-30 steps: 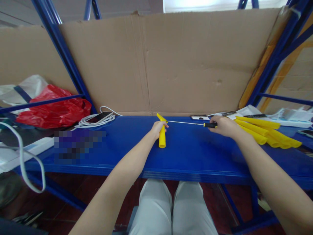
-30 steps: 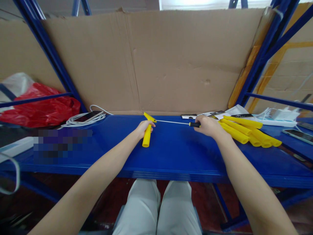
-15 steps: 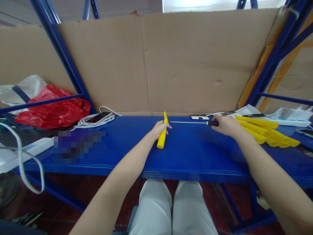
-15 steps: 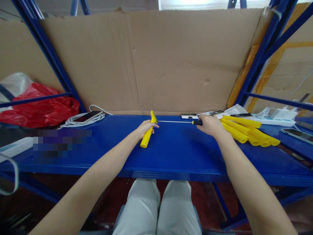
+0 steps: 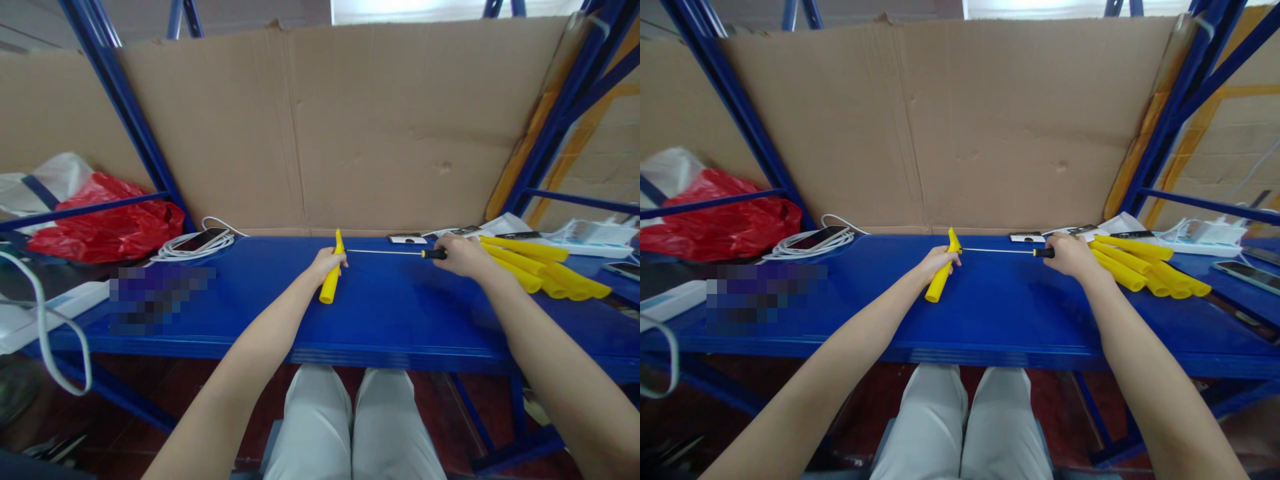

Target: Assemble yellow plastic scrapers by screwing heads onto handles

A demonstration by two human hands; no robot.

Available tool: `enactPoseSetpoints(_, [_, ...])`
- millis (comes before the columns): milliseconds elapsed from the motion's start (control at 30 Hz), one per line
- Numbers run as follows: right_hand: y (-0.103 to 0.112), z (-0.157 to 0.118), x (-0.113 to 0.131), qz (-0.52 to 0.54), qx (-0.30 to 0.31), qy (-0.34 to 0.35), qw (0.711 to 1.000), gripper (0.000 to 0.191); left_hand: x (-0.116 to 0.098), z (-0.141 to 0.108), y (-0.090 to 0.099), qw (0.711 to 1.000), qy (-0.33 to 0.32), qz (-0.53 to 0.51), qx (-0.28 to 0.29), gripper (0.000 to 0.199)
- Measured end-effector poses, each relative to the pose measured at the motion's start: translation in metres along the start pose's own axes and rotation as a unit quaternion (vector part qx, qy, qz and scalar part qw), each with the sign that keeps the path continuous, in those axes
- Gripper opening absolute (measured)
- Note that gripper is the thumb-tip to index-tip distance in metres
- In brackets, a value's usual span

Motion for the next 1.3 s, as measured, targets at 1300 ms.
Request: enactPoseSetpoints(1300, [-0.016,0.011,0.004,-0.041,0.062,-0.045,0.996,0.033,0.006,0.009,0.002,0.999,-0.016,-0.008,-0.028,0.019])
Point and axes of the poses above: each hand's wrist, its own z-axis towards the middle knuckle, its own y-axis out of the back of the hand, x = y × z, the point moved 5 cm from there along z, towards the middle knuckle, and after that the axes turned 8 degrees about -x, right-handed, at the moved point
